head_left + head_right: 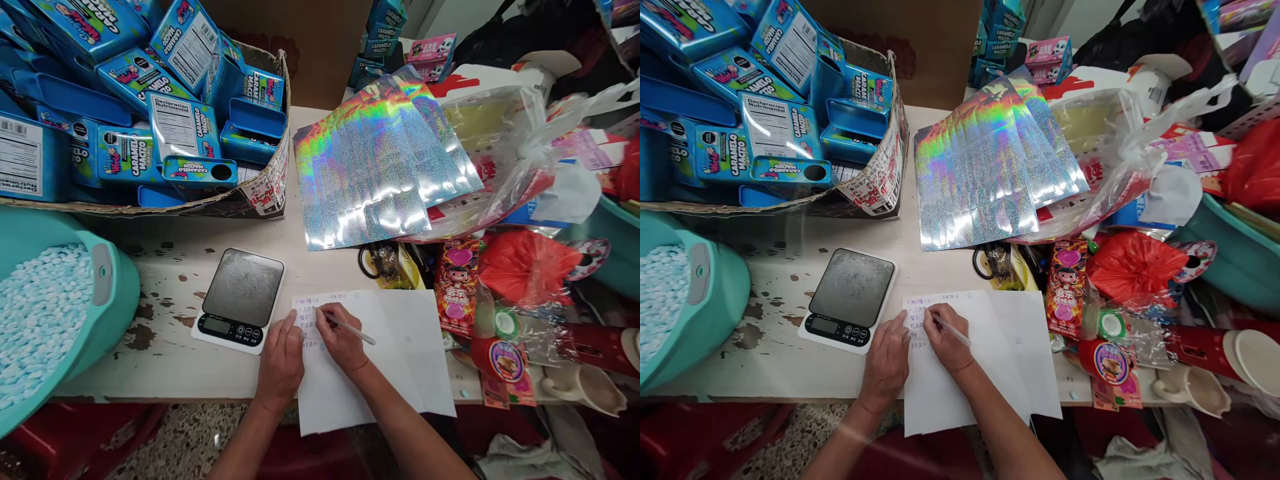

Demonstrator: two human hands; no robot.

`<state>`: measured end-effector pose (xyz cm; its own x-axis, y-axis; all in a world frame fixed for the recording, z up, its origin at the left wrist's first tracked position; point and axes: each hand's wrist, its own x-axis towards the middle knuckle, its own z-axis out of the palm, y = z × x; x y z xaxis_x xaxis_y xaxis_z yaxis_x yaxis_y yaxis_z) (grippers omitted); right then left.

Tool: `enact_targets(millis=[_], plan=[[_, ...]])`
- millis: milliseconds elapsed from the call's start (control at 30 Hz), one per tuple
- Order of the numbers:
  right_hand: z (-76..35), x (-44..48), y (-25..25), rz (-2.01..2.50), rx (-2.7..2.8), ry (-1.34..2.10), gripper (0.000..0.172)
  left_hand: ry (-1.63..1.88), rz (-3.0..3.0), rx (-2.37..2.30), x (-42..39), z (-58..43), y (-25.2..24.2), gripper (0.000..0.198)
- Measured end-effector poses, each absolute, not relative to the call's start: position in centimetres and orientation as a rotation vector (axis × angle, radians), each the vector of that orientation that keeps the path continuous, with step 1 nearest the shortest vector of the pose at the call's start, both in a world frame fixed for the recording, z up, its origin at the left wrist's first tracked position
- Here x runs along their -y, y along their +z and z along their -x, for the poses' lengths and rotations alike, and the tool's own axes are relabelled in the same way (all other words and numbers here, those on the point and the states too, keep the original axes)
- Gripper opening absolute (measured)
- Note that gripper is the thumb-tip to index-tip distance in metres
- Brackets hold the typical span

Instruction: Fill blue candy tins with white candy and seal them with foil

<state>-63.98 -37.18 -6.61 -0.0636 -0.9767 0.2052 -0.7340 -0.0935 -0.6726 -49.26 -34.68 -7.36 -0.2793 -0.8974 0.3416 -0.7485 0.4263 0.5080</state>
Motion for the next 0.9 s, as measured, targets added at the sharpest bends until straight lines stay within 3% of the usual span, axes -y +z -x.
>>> enact_targets(millis=[900], plan=[[64.13, 36.96, -6.74, 1.819, -1.827, -0.965, 0.008, -0.344, -1.382, 2.08, 34.59, 49.2, -7.49, 0.018]])
